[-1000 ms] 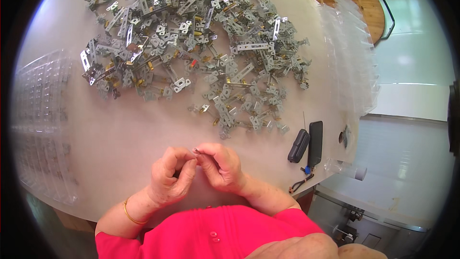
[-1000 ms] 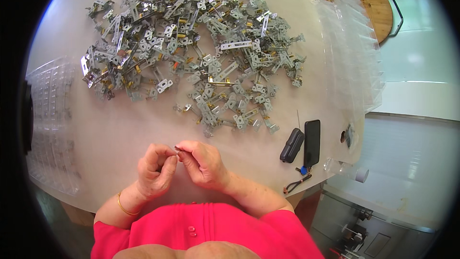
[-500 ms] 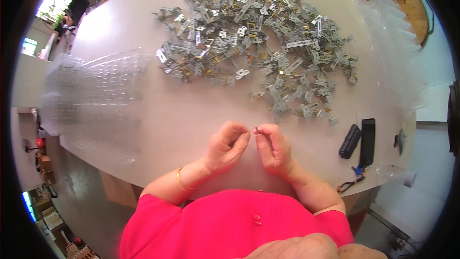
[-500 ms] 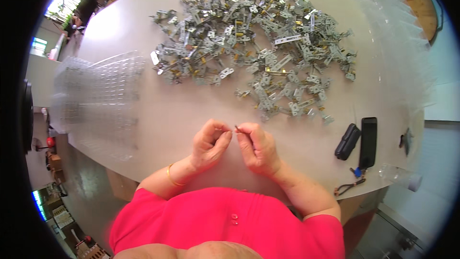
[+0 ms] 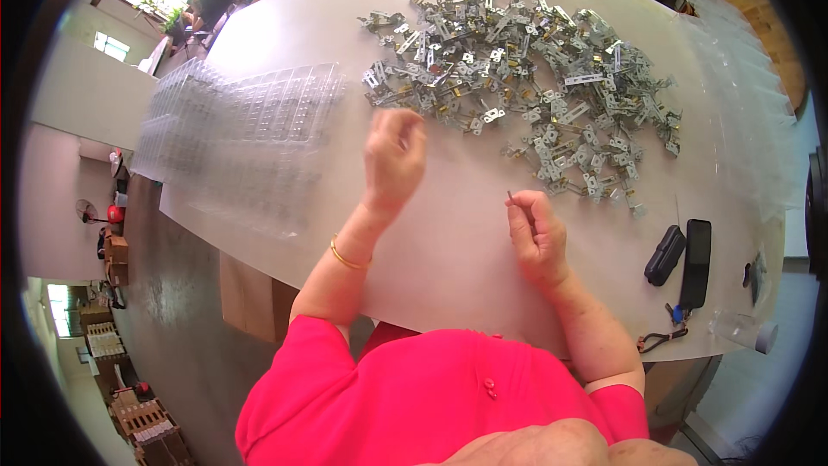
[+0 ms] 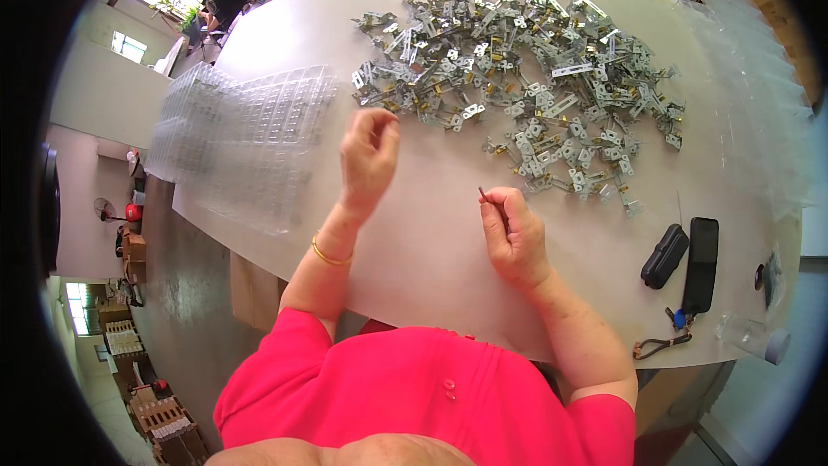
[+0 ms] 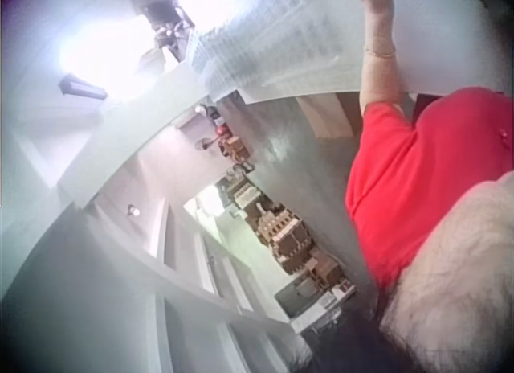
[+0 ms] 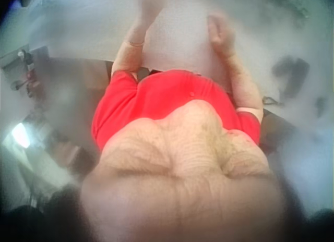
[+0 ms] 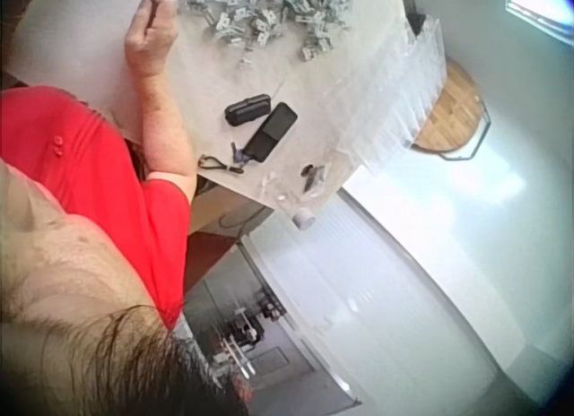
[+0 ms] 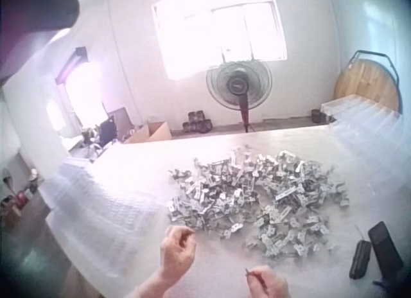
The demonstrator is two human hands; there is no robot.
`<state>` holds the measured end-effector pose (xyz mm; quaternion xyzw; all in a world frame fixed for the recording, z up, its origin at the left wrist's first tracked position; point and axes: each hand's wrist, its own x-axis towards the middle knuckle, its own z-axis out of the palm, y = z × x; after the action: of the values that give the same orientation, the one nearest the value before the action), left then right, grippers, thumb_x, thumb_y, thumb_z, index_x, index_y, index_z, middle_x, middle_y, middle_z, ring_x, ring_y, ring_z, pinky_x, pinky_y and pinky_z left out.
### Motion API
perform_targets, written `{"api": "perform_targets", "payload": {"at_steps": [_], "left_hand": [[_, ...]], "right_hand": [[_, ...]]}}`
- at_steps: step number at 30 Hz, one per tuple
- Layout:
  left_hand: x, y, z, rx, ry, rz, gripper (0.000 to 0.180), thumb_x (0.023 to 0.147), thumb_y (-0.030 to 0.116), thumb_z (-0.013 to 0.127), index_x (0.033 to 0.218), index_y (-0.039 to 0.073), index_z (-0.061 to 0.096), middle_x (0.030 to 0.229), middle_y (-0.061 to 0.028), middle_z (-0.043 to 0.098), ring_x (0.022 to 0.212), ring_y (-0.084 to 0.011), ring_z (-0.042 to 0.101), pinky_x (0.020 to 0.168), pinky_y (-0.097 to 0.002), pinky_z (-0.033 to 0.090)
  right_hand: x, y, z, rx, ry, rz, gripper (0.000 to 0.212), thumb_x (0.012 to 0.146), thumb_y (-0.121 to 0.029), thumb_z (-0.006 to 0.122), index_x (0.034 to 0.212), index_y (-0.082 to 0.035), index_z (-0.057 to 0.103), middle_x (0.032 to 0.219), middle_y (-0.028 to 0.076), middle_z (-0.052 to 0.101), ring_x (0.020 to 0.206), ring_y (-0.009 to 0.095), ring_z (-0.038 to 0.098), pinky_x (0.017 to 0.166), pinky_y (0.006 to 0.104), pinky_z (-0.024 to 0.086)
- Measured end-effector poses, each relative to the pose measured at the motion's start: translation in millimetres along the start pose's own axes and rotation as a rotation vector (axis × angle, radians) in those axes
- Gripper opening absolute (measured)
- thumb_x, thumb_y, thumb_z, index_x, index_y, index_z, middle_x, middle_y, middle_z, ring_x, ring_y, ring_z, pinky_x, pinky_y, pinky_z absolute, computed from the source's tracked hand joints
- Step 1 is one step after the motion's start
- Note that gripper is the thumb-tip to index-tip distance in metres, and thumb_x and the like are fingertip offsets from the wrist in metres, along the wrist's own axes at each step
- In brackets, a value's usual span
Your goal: The person assembles metal brackets by fitting small metal pins into them by hand and places the assembled parts into plastic packaging trays.
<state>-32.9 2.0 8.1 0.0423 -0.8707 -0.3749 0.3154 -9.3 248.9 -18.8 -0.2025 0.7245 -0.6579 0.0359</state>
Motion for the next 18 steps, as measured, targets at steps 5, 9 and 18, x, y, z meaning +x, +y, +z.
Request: {"api": "perform_targets", "payload": {"at_steps": [5, 9, 18], "left_hand": [[46.5, -47.1, -4.2, 0.300, 0.192, -0.048, 0.025, 0.089, 0.012, 0.065, 0.108, -0.005, 0.059, 0.105, -0.0180, 0.060, 0.102, -0.0334, 0.057, 0.090, -0.0429, 0.046], [62.6, -81.1, 9.1, 0.379, 0.160, -0.165, 0.042, 0.090, 0.024, 0.067, 0.118, -0.006, 0.055, 0.116, -0.0235, 0.058, 0.112, -0.0378, 0.056, 0.097, -0.0458, 0.045], [46.2, -63.0, 29.6, 0.178, 0.047, -0.271, 0.044, 0.088, 0.019, 0.068, 0.124, -0.002, 0.054, 0.117, -0.0236, 0.059, 0.112, -0.0391, 0.057, 0.098, -0.0463, 0.045]], "right_hand": [[2.5, -5.2, 3.2, -0.059, -0.019, -0.035, 0.006, 0.098, -0.002, 0.060, 0.103, -0.004, 0.058, 0.071, -0.003, 0.051, 0.059, 0.004, 0.043, 0.052, 0.0234, 0.037], [-0.1, -1.3, 2.4, 0.021, -0.063, 0.045, 0.006, 0.098, -0.002, 0.060, 0.103, -0.004, 0.059, 0.071, -0.004, 0.050, 0.059, 0.004, 0.042, 0.052, 0.0229, 0.036], [0.7, 2.4, 4.1, 0.002, -0.057, 0.023, 0.006, 0.098, -0.002, 0.060, 0.104, -0.004, 0.059, 0.071, -0.005, 0.049, 0.059, 0.003, 0.041, 0.051, 0.0219, 0.035]]}}
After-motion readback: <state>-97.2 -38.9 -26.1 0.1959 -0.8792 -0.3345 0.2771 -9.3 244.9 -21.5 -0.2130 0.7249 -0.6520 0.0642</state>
